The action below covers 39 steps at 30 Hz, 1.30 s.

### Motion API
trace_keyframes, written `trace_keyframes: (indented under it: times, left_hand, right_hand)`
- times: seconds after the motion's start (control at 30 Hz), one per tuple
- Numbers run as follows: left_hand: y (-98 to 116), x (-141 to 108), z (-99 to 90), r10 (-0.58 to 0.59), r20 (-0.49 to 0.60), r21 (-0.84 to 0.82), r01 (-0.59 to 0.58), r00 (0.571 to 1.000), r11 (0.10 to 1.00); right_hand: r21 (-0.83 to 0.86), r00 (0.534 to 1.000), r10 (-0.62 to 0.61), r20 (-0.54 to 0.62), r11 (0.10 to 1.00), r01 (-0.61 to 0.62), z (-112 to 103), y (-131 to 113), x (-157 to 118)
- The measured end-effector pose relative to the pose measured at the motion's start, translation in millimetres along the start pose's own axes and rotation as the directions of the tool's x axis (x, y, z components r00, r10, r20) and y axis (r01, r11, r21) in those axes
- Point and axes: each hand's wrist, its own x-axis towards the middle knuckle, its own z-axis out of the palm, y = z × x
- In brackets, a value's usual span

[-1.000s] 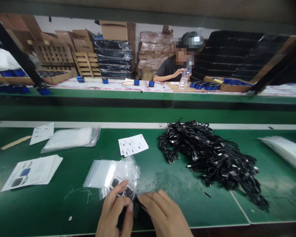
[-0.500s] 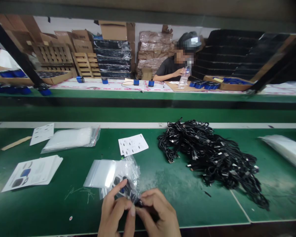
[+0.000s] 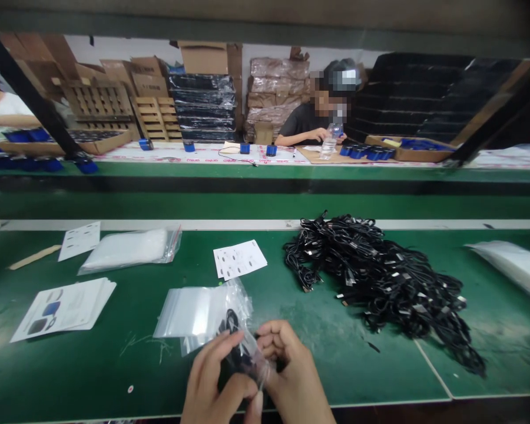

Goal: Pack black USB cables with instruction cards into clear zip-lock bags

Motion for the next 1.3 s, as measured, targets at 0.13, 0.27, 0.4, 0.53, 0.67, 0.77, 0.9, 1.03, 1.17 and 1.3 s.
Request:
trace_keyframes:
  times: [0.13, 0.27, 0.4, 0.53, 0.67, 0.77, 0.9, 1.03, 1.17, 1.3]
  left_hand:
    - [-24.6, 17.7, -21.6, 0.141, 0.182, 0.081, -0.158, 0.973, 0.984]
    - [-24.2, 40.1, -37.2, -0.051, 0.589, -0.035, 0.089, 0.806, 0.995]
    - [-10.2, 45.2, -34.7, -0.321, 0.639, -0.092, 0.485, 0.698, 0.870]
    - [-10.6, 34.2, -28.6, -0.429, 0.566, -0.245, 0.640, 0.704, 0.728]
    - [-17.1, 25.5, -29.0, -0.473, 0.585, -0.319, 0.723, 0.659, 0.613]
    - [-20.0, 24.6, -31.6, -0.489, 0.543, -0.363, 0.716, 0.682, 0.596]
    - [-21.4, 26.8, -34.0, -0.462, 0.456, -0.400, 0.639, 0.761, 0.657]
    - [-20.7, 28.7, -34.9, -0.395, 0.466, -0.399, 0.586, 0.792, 0.705]
    - [-16.8, 29.1, -34.7, -0.422, 0.414, -0.401, 0.578, 0.807, 0.711]
    - [-14.1, 28.3, -33.4, -0.456, 0.332, -0.435, 0.563, 0.825, 0.702]
  right_hand:
    - [-0.081, 0.983, 0.021, 0.182, 0.997, -0.006, -14.0, -11.2, 3.0]
    - [-0.100, 0.951, 0.044, 0.306, 0.995, -0.013, -20.4, -23.4, 1.1]
    - [-0.059, 0.971, 0.032, 0.239, 0.998, -0.019, -26.8, -32.0, -2.6]
    - [-0.100, 0.966, 0.036, 0.257, 0.995, -0.010, -32.3, -30.5, -4.1]
    - [-0.199, 0.980, 0.027, 0.195, 0.980, 0.012, -31.2, -29.2, -1.7]
    - [-0.263, 0.980, -0.004, 0.201, 0.963, 0.058, -29.0, -32.4, -0.1]
    - [-0.310, 0.984, -0.021, 0.178, 0.948, 0.077, -29.5, -32.7, -0.5]
    - [-0.327, 0.982, -0.058, 0.181, 0.938, 0.116, -32.2, -28.8, -1.6]
    - [-0.343, 0.979, -0.081, 0.189, 0.928, 0.144, -31.7, -27.8, -2.8]
    - [-0.360, 0.980, -0.093, 0.178, 0.920, 0.153, -29.2, -28.5, -3.8]
